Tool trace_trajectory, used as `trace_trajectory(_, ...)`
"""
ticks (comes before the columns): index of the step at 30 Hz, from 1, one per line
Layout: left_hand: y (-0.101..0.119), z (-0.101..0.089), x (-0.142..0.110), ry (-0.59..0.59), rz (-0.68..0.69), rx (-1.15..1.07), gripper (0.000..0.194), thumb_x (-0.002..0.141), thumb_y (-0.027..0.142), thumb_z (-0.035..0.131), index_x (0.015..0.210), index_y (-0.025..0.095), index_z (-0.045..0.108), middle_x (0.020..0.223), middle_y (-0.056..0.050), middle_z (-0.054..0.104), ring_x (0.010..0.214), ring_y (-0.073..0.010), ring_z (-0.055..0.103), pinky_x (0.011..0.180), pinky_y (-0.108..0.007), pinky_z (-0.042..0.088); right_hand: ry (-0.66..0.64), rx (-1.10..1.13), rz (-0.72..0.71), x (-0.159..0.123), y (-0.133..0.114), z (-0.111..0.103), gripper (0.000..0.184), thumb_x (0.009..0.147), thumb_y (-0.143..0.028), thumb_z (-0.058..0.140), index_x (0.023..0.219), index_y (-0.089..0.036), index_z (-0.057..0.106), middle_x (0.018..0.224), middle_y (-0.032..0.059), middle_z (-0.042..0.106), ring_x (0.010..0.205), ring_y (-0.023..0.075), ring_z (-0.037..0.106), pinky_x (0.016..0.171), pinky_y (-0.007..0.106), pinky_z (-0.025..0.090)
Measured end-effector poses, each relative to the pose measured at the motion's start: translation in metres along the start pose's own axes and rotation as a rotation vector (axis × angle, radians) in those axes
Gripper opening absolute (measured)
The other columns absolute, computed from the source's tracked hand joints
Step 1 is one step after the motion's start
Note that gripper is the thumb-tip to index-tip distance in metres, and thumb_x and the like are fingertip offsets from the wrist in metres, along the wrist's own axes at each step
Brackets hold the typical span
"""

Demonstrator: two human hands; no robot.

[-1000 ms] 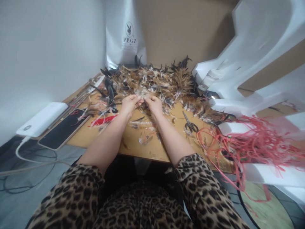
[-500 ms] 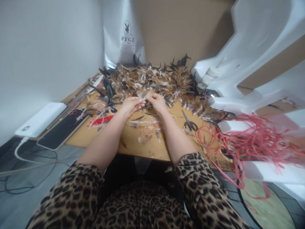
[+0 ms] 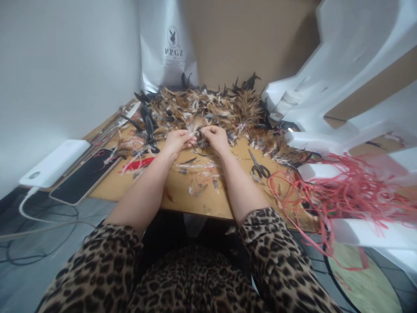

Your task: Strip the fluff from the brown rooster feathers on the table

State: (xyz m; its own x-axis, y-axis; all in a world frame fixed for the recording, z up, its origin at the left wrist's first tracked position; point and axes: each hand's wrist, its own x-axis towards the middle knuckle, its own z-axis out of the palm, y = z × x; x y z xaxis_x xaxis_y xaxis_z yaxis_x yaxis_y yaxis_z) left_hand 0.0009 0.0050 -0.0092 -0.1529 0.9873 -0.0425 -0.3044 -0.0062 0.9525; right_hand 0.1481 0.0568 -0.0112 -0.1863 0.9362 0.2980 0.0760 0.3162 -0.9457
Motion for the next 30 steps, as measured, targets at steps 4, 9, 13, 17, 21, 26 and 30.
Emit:
trace_trajectory(4, 0.004, -0.003, 0.002, 0.111, 0.019, -0.112, 0.011, 0.068, 0.016, 0.069, 0.069, 0.009, 0.06, 0.064, -0.005, 0.066, 0.049, -0.0048, 0.057, 0.046, -0.013, 0.042, 0.138, -0.269, -0.097, 0.006, 0.012, -0.016, 0.017, 0.069, -0.029, 0.055, 0.072, -0.015, 0.065, 0.073, 0.002, 0.065, 0.07, 0.0135, 0.056, 0.073, 0.027, 0.043)
trace_trajectory(9, 0.004, -0.004, 0.004, 0.144, 0.006, -0.128, 0.012, 0.067, 0.017, 0.07, 0.07, 0.009, 0.061, 0.064, -0.004, 0.065, 0.049, -0.0043, 0.056, 0.046, -0.012, 0.041, 0.103, -0.602, -0.159, 0.005, 0.015, -0.026, 0.019, 0.072, -0.027, 0.052, 0.078, -0.017, 0.067, 0.082, 0.0038, 0.066, 0.079, 0.0163, 0.058, 0.077, 0.03, 0.043)
trace_trajectory(13, 0.003, -0.004, 0.004, 0.138, 0.016, -0.136, 0.011, 0.067, 0.016, 0.069, 0.07, 0.009, 0.06, 0.063, -0.004, 0.065, 0.049, -0.0041, 0.055, 0.045, -0.012, 0.041, -0.015, -0.867, -0.127, -0.002, 0.008, -0.022, 0.018, 0.073, -0.027, 0.053, 0.079, -0.02, 0.068, 0.087, 0.0054, 0.066, 0.084, 0.0198, 0.058, 0.078, 0.033, 0.043)
trace_trajectory(17, 0.001, -0.003, 0.004, 0.124, 0.018, -0.121, 0.009, 0.069, 0.015, 0.067, 0.07, 0.009, 0.061, 0.063, -0.004, 0.065, 0.049, -0.0041, 0.055, 0.045, -0.013, 0.04, -0.074, -1.041, -0.083, -0.006, 0.009, -0.017, 0.017, 0.071, -0.026, 0.055, 0.079, -0.021, 0.068, 0.089, 0.0094, 0.066, 0.084, 0.0239, 0.059, 0.076, 0.038, 0.042)
trace_trajectory(21, 0.001, -0.002, 0.003, 0.132, 0.004, -0.115, 0.012, 0.068, 0.017, 0.069, 0.072, 0.009, 0.06, 0.064, -0.004, 0.065, 0.049, -0.0042, 0.055, 0.045, -0.013, 0.04, -0.037, -0.872, -0.027, -0.003, 0.012, -0.017, 0.015, 0.071, -0.027, 0.054, 0.069, -0.018, 0.065, 0.073, 0.0062, 0.065, 0.071, 0.0186, 0.058, 0.069, 0.032, 0.042)
trace_trajectory(26, 0.002, -0.002, 0.003, 0.111, -0.01, -0.116, 0.015, 0.066, 0.018, 0.071, 0.072, 0.009, 0.059, 0.066, -0.005, 0.066, 0.049, -0.0044, 0.056, 0.044, -0.013, 0.04, 0.023, -0.155, 0.143, 0.001, 0.011, -0.018, 0.016, 0.062, -0.031, 0.062, 0.063, -0.015, 0.06, 0.052, -0.0035, 0.053, 0.047, 0.0076, 0.042, 0.051, 0.022, 0.035)
trace_trajectory(30, 0.0, -0.003, 0.003, 0.056, -0.048, -0.126, 0.014, 0.067, 0.017, 0.07, 0.072, 0.009, 0.06, 0.069, -0.007, 0.067, 0.051, -0.0056, 0.058, 0.045, -0.013, 0.042, 0.018, 0.209, 0.281, 0.001, 0.005, -0.019, 0.024, 0.056, -0.035, 0.069, 0.065, -0.016, 0.057, 0.045, -0.0064, 0.047, 0.041, 0.005, 0.036, 0.042, 0.019, 0.024)
